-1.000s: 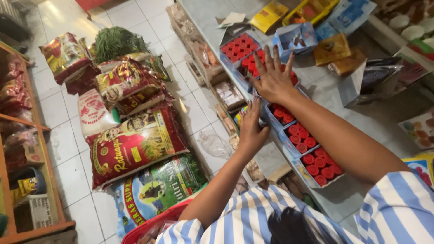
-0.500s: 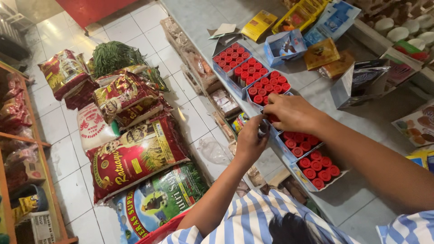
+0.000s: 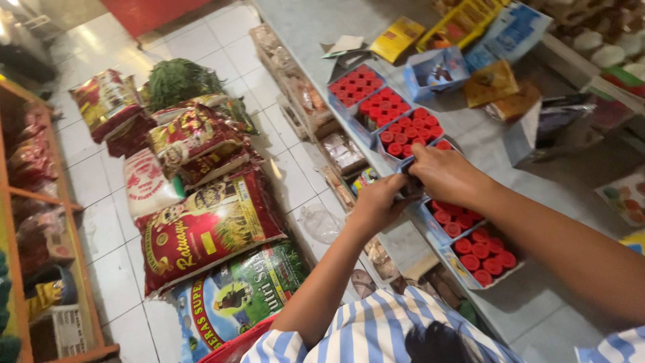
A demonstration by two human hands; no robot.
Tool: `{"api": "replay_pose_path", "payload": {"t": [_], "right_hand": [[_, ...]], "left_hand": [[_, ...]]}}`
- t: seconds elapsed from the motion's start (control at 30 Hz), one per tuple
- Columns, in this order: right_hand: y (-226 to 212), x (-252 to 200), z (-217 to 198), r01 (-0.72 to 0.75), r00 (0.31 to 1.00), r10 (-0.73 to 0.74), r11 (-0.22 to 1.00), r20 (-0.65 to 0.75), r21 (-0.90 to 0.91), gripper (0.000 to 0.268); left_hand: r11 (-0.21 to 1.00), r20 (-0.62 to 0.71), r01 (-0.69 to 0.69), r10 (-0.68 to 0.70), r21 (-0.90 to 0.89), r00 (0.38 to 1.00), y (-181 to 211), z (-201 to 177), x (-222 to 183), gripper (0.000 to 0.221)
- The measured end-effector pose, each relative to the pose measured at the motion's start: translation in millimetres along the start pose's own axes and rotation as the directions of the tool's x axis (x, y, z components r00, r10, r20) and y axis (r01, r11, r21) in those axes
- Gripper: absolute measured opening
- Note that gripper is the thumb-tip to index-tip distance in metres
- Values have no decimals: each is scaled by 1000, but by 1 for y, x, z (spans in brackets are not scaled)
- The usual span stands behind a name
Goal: The person picks up various small packaged grocery items from a red plastic basket and organizes them onto a counter shelf, arranging several small bottles into a grid tray and stacking flat packets together.
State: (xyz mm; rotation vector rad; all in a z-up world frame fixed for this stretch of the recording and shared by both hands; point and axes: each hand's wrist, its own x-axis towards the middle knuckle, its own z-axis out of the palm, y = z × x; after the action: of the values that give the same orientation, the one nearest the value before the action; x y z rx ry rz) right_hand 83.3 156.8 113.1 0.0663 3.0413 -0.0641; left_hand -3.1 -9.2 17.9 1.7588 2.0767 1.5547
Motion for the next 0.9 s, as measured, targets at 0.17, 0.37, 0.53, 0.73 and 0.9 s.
{"api": "replay_pose_path", "payload": {"t": [0.17,0.37,0.53,0.73,0.9], "right_hand": [[-4,2,-18,-54,992,55,998,112,-8,16],[-4,-2,-31,-16,998,40,888,-44,460,28],[-7,3,-22,65,996,-84,783,1,619,31],[40,8,-17,-113,986,165,740,-16,663,28],[63,12,0,-146,978,210,722,-13,677,28]], "left_hand": [[1000,-44,9,-10,-25,999,7,4,0,41],[836,-70,497,-524,-231,849,21,7,0,80],[831,-21,324,-373,-453,928,31,4,7,114],[972,-238,235,-223,20,945,36,-3,-6,84],[976,-239,199,-172,93,956,34,9,-26,57]]}}
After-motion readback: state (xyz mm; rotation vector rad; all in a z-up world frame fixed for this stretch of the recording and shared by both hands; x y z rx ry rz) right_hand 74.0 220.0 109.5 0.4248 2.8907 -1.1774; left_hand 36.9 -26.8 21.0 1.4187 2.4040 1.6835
